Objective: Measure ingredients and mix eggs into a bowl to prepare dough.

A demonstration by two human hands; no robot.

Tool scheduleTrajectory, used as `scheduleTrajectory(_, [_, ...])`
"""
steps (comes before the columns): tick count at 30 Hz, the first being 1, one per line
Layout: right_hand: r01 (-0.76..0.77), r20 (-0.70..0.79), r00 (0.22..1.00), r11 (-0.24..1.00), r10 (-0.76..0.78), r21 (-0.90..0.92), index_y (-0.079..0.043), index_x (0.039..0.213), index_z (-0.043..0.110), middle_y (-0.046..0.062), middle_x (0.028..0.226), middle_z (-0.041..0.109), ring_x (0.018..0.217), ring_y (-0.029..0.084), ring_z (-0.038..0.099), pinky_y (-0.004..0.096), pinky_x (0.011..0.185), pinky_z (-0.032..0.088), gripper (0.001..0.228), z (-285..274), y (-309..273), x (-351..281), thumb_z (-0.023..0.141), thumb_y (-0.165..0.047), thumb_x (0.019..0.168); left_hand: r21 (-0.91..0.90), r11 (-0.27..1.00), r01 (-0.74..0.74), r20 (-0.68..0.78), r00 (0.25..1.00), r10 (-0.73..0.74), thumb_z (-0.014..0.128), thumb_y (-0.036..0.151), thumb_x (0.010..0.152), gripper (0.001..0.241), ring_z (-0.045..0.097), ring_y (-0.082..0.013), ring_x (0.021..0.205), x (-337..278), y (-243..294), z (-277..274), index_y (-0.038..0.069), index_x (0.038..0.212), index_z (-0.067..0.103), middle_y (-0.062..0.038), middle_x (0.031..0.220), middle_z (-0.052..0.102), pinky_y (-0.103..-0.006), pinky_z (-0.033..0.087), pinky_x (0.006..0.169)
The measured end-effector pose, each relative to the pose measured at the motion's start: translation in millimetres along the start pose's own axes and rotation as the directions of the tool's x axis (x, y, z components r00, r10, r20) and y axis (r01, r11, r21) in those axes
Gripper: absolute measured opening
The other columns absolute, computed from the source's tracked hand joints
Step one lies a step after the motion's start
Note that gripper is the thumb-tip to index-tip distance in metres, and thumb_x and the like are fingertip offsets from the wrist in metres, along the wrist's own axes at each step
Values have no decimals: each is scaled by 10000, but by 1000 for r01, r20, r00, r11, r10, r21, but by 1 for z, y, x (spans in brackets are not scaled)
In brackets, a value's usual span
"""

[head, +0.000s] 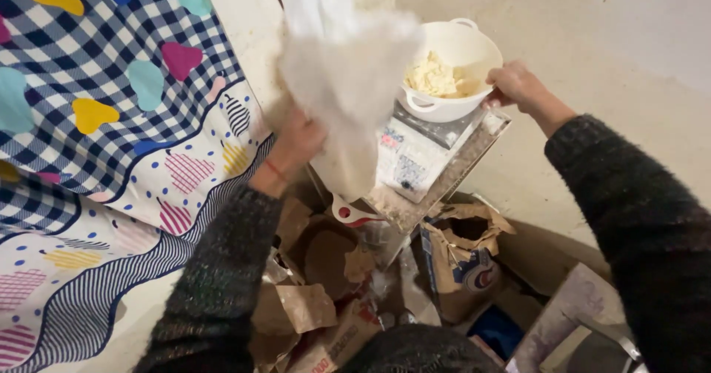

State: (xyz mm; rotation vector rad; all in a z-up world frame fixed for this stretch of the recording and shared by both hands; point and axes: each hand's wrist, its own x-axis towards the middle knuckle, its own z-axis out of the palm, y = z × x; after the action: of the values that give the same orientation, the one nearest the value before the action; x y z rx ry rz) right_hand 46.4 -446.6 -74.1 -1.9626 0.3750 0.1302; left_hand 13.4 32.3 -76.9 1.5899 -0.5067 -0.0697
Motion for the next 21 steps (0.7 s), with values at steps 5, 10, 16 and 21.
scheduleTrajectory(5, [133,-102,982,968,-158,-213,167,1025,621,186,888,662,649,214,694,314,569,601,318,-24,17,21,596,-148,993,156,952,-263,507,849,151,536,176,1045,461,509,-238,1361,-59,-141,-10,14,1470,464,-116,1493,528,-363,410,1176])
scheduleTrajectory(10, [26,-76,996,988,-38,-151,186,1080,580,260,836,692,641,279,704,344,582,586,276,-44,-42,-48,501,-66,997,-407,862,303,358,921,-155,494,144,1037,439,590,-256,1237,-133,-182,31,-41,1435,504,-120,1389,603,-395,480,1079])
scheduleTrajectory(16, [58,-94,993,984,-75,-167,137,1165,565,226,830,707,668,234,697,294,604,564,273,-55,-58,-78,471,-63,1004,-763,309,568,476,816,-326,482,207,1041,481,629,-276,1180,-123,-129,89,-79,1427,478,-173,1336,611,-371,504,1044])
scheduleTrajectory(21, [82,-113,989,985,-100,-152,145,1161,576,235,829,701,662,222,687,290,616,564,279,-72,-55,-85,463,-66,1019,-634,235,737,428,587,-687,326,367,1019,617,688,-288,1061,-111,-227,102,-64,1419,515,-177,1307,667,-337,531,947])
